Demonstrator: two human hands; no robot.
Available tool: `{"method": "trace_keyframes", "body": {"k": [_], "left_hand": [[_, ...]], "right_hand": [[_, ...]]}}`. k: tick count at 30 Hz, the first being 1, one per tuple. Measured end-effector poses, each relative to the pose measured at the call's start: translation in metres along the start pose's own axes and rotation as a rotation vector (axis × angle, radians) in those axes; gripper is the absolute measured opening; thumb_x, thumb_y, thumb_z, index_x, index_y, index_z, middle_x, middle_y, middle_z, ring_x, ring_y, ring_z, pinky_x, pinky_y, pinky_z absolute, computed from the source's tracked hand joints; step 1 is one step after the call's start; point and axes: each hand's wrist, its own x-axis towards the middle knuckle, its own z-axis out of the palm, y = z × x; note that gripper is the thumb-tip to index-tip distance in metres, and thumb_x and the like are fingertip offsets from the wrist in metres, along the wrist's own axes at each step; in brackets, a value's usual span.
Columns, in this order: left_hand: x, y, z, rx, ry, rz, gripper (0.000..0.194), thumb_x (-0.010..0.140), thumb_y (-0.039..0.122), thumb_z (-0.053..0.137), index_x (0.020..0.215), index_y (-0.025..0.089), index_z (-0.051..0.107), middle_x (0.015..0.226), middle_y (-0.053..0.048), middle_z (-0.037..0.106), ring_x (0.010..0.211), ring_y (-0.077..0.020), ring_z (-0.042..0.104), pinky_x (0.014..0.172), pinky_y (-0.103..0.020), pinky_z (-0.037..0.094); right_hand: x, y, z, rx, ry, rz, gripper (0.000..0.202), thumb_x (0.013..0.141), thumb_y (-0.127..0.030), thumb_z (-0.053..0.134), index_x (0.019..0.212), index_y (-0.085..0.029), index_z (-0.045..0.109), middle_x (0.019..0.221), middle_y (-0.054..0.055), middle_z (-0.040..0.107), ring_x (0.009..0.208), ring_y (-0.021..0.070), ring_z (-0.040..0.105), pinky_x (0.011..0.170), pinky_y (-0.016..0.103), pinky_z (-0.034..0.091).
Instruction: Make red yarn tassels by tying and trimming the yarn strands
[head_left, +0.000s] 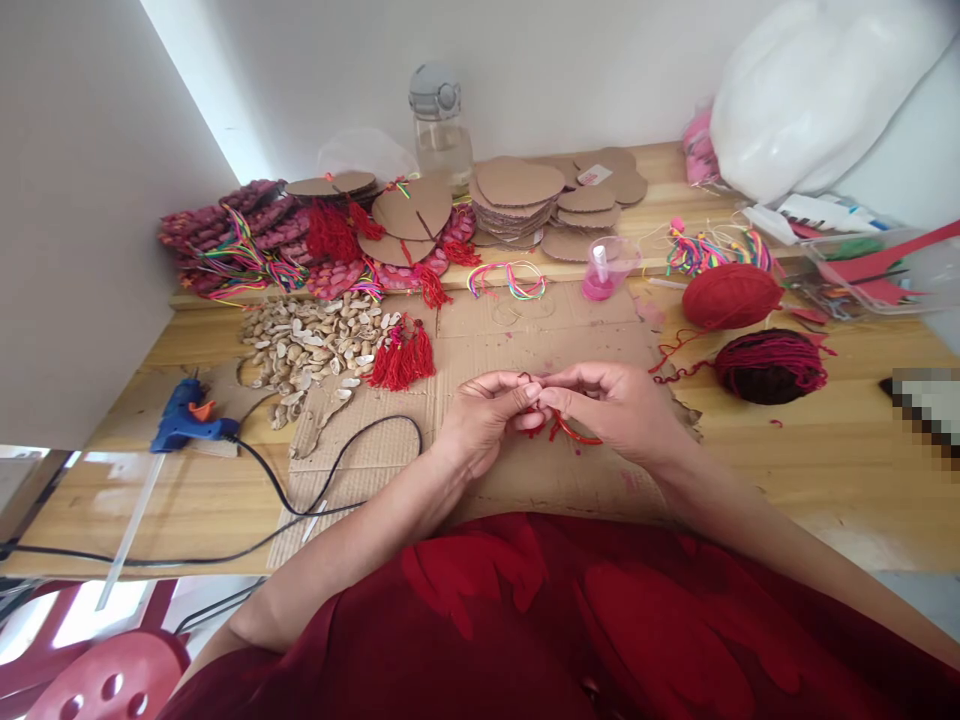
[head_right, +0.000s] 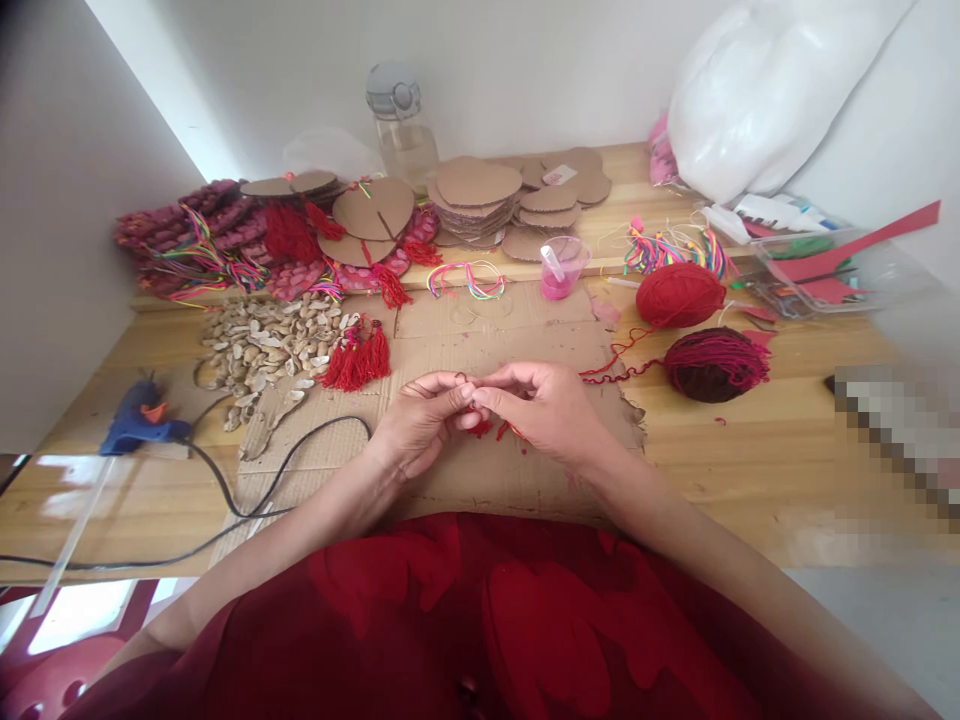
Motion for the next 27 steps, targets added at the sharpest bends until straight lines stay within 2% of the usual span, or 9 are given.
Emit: {"method": "trace_keyframes", "body": {"k": [3,5,7,11,15,17,20,23,27], "left_hand": [[-0.001,0.000,0.000,0.007,-0.026,-0.006,0.032,0.058,0.026,0.092,0.077,0.012,0.071,0.069,-0.003,0.072,0.062,-0.0117,0.069,0.054,-0.017,0.054],[0.000,0.000,0.000,0.002,-0.026,-0.018,0.033,0.058,0.026,0.093,0.077,0.012,0.070,0.068,-0.003,0.072,0.061,-0.0123,0.069,0.054,-0.017,0.054],[0.000,0.000,0.000,0.001,-0.003,-0.014,0.035,0.057,0.026,0.093,0.077,0.012,0.068,0.069,-0.003,0.072,0.059,-0.0119,0.068,0.052,-0.017,0.054],[0.001,-0.001,0.000,0.006,0.049,0.056,0.036,0.055,0.025,0.093,0.077,0.013,0.068,0.073,-0.001,0.072,0.058,-0.0103,0.066,0.050,-0.018,0.052],[0.001,-0.001,0.001,0.045,0.054,0.040,0.037,0.054,0.026,0.093,0.076,0.012,0.067,0.072,-0.002,0.072,0.059,-0.0109,0.066,0.050,-0.019,0.054],[0.000,0.000,0.001,0.046,0.038,0.033,0.036,0.056,0.027,0.093,0.076,0.011,0.067,0.069,-0.002,0.071,0.059,-0.0113,0.067,0.051,-0.018,0.054],[0.000,0.001,0.001,0.037,-0.001,0.019,0.036,0.058,0.027,0.092,0.076,0.011,0.065,0.065,-0.003,0.071,0.057,-0.0118,0.067,0.051,-0.018,0.054],[-0.001,0.002,0.001,0.030,-0.035,-0.005,0.037,0.060,0.027,0.092,0.077,0.012,0.063,0.065,-0.003,0.071,0.058,-0.0119,0.068,0.053,-0.017,0.055],[-0.002,0.003,0.001,0.027,-0.074,-0.047,0.038,0.063,0.029,0.091,0.079,0.012,0.061,0.069,-0.003,0.071,0.064,-0.0133,0.071,0.057,-0.017,0.057]], "right_hand": [[0.004,0.004,-0.002,0.150,0.007,0.076,0.028,0.075,-0.044,0.075,0.073,-0.016,0.070,0.062,0.002,0.065,0.051,0.0093,0.051,0.045,0.022,0.035],[0.005,0.005,-0.003,0.241,-0.007,0.139,0.031,0.074,-0.046,0.076,0.074,-0.017,0.067,0.059,0.000,0.061,0.047,0.0083,0.046,0.041,0.021,0.027],[0.002,0.003,-0.002,0.213,-0.037,0.118,0.033,0.077,-0.050,0.073,0.078,-0.018,0.066,0.063,0.001,0.063,0.048,0.0096,0.048,0.043,0.022,0.029],[-0.012,-0.005,0.005,-0.269,0.102,-0.180,0.023,0.078,-0.043,0.077,0.084,-0.022,0.070,0.078,0.005,0.071,0.067,0.0178,0.060,0.064,0.031,0.046],[-0.020,-0.009,0.010,-0.603,0.237,-0.459,0.011,0.087,-0.027,0.065,0.077,-0.024,0.069,0.084,0.007,0.072,0.086,0.0236,0.063,0.081,0.037,0.046],[-0.018,-0.007,0.009,-0.554,0.212,-0.407,0.015,0.089,-0.023,0.060,0.076,-0.023,0.068,0.078,0.005,0.070,0.077,0.0209,0.062,0.074,0.034,0.045],[-0.010,0.000,0.003,-0.237,0.151,-0.196,0.014,0.089,-0.028,0.060,0.079,-0.021,0.066,0.071,0.001,0.065,0.062,0.0147,0.056,0.060,0.029,0.042],[0.000,0.008,-0.002,0.078,0.134,-0.048,0.020,0.085,-0.037,0.065,0.077,-0.019,0.062,0.067,-0.001,0.060,0.059,0.0120,0.053,0.057,0.026,0.041],[0.005,0.011,-0.002,0.254,0.150,0.056,0.027,0.077,-0.042,0.072,0.073,-0.018,0.061,0.063,-0.001,0.057,0.056,0.0103,0.050,0.048,0.023,0.033]]}}
